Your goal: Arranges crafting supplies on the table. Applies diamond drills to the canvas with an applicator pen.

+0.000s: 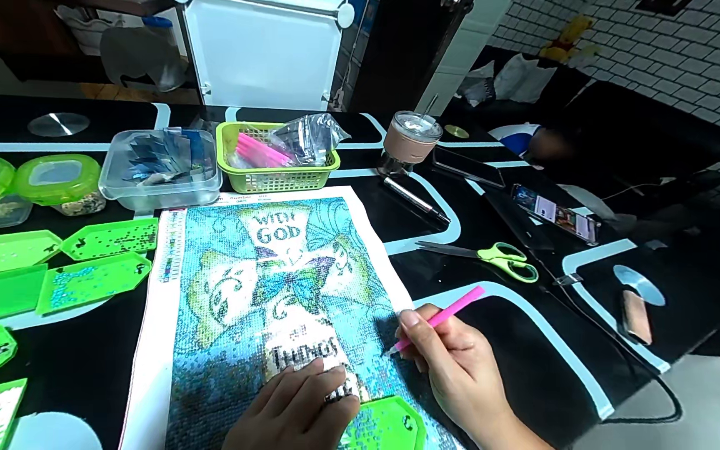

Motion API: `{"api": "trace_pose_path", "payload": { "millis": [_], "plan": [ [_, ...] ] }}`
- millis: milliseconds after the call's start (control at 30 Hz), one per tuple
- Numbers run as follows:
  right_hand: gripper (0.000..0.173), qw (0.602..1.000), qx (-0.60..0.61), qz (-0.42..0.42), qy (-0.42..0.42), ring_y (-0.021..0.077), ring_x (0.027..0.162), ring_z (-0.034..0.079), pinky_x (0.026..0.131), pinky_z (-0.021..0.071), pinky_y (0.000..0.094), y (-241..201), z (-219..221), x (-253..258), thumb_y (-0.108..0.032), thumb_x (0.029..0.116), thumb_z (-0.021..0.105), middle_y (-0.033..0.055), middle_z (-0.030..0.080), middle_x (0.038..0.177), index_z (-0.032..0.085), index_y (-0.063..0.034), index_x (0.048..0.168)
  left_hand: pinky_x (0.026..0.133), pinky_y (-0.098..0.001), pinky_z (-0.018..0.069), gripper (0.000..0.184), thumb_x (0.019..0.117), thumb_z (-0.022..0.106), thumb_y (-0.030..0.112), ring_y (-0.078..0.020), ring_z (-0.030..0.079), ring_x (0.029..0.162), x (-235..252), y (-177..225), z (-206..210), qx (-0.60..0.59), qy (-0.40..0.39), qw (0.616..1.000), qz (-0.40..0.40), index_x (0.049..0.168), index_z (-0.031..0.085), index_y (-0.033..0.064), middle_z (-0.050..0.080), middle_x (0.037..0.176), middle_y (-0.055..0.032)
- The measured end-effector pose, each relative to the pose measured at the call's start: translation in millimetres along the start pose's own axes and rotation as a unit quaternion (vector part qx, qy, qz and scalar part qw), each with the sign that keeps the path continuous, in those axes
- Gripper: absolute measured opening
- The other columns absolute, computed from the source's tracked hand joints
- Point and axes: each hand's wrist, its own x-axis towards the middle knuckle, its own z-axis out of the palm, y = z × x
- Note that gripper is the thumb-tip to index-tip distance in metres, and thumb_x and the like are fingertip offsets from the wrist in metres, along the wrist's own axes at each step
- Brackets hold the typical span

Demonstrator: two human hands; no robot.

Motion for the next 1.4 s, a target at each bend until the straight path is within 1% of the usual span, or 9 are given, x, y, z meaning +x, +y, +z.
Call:
{"api": "trace_pose_path", "payload": {
  "millis": [267, 467, 633, 733, 833, 967, 1100, 1200, 1400],
  "plan": [
    [0.028, 1.000, -0.025, -0.005, -0.005, -0.0039, 0.062, 0.059, 0.056, 0.0487, 0.0114, -0.5, 2.0, -0.6, -0.019, 0.1069, 0.052, -0.0063, 0.064, 0.072, 0.066, -0.0087, 0.085, 0.108, -0.0475, 0.0475, 0.039, 0.0918, 0.073, 0.039, -0.0338, 0.060, 0.130, -0.4, -0.3, -0.4, 0.003, -0.002, 1.000, 0.002, 0.120, 0.073, 0.0111, 0.069, 0.134, -0.0123],
    [0.031, 0.997, -0.067, -0.034, -0.017, -0.0044, 0.062, 0.057, 0.057, 0.0481, 0.0110, -0.1, 1.9, -1.2, -0.022, 0.1079, 0.052, -0.0054, 0.062, 0.071, 0.066, -0.0076, 0.085, 0.108, -0.0483, 0.0473, 0.040, 0.0921, 0.073, 0.040, -0.0340, 0.060, 0.131, -1.0, -0.3, 0.1, 0.004, -0.001, 1.000, 0.002, 0.120, 0.073, 0.0119, 0.068, 0.135, -0.0115],
    [0.029, 0.999, -0.041, -0.015, -0.006, -0.0038, 0.063, 0.059, 0.056, 0.0492, 0.0116, -0.5, 1.8, -1.6, -0.020, 0.1072, 0.052, -0.0060, 0.065, 0.073, 0.066, -0.0090, 0.085, 0.109, -0.0492, 0.0472, 0.040, 0.0923, 0.073, 0.040, -0.0344, 0.060, 0.131, -0.7, -0.3, 0.0, -0.003, -0.001, 1.000, -0.003, 0.120, 0.073, 0.0118, 0.068, 0.135, -0.0118],
    [0.028, 0.999, -0.040, -0.009, -0.011, -0.0041, 0.062, 0.059, 0.056, 0.0487, 0.0113, -1.0, 2.1, -1.7, -0.020, 0.1071, 0.052, -0.0064, 0.064, 0.072, 0.066, -0.0092, 0.085, 0.109, -0.0494, 0.0473, 0.040, 0.0922, 0.073, 0.040, -0.0344, 0.060, 0.131, -0.7, -0.4, -0.4, 0.000, -0.002, 1.000, -0.001, 0.120, 0.073, 0.0115, 0.068, 0.134, -0.0118],
    [0.029, 0.998, -0.057, -0.026, -0.013, -0.0045, 0.063, 0.058, 0.057, 0.0486, 0.0110, -0.1, 2.2, -1.8, -0.021, 0.1072, 0.052, -0.0058, 0.063, 0.072, 0.065, -0.0084, 0.085, 0.109, -0.0483, 0.0472, 0.040, 0.0922, 0.072, 0.040, -0.0338, 0.060, 0.131, -0.8, -0.5, 0.1, 0.004, 0.000, 1.000, 0.001, 0.120, 0.073, 0.0120, 0.068, 0.134, -0.0113],
    [0.033, 0.989, -0.126, -0.075, -0.022, -0.0036, 0.067, 0.058, 0.062, 0.0481, 0.0113, -0.8, 2.5, -3.1, -0.024, 0.1092, 0.049, -0.0025, 0.061, 0.073, 0.064, -0.0059, 0.085, 0.109, -0.0477, 0.0474, 0.039, 0.0921, 0.073, 0.040, -0.0332, 0.060, 0.131, -0.6, -0.9, 0.3, 0.004, 0.000, 1.000, 0.002, 0.120, 0.074, 0.0122, 0.069, 0.134, -0.0109],
    [0.034, 0.977, -0.180, -0.111, -0.022, -0.0021, 0.065, 0.056, 0.061, 0.0467, 0.0115, -2.8, 4.1, -4.7, -0.025, 0.1096, 0.049, 0.0005, 0.061, 0.072, 0.064, -0.0042, 0.087, 0.109, -0.0475, 0.0471, 0.040, 0.0929, 0.072, 0.040, -0.0334, 0.060, 0.131, -0.7, -1.7, 0.8, 0.005, -0.002, 1.000, 0.004, 0.121, 0.073, 0.0118, 0.068, 0.135, -0.0114],
    [0.034, 0.975, -0.189, -0.119, -0.019, -0.0022, 0.064, 0.055, 0.060, 0.0461, 0.0112, -3.2, 4.5, -5.5, -0.025, 0.1095, 0.049, 0.0005, 0.060, 0.072, 0.064, -0.0041, 0.088, 0.108, -0.0474, 0.0476, 0.040, 0.0928, 0.072, 0.040, -0.0339, 0.060, 0.131, -0.7, -1.6, 0.1, 0.006, -0.002, 1.000, 0.006, 0.121, 0.073, 0.0122, 0.068, 0.135, -0.0115],
    [0.033, 0.975, -0.179, -0.122, -0.042, -0.0013, 0.068, 0.057, 0.064, 0.0479, 0.0117, -1.9, 0.9, -5.6, -0.025, 0.1100, 0.048, 0.0015, 0.062, 0.076, 0.064, -0.0038, 0.091, 0.109, -0.0479, 0.0471, 0.040, 0.0926, 0.072, 0.040, -0.0343, 0.060, 0.132, -1.4, -1.8, 0.0, 0.003, 0.001, 1.000, 0.007, 0.121, 0.073, 0.0121, 0.068, 0.135, -0.0121]
  ]
}}
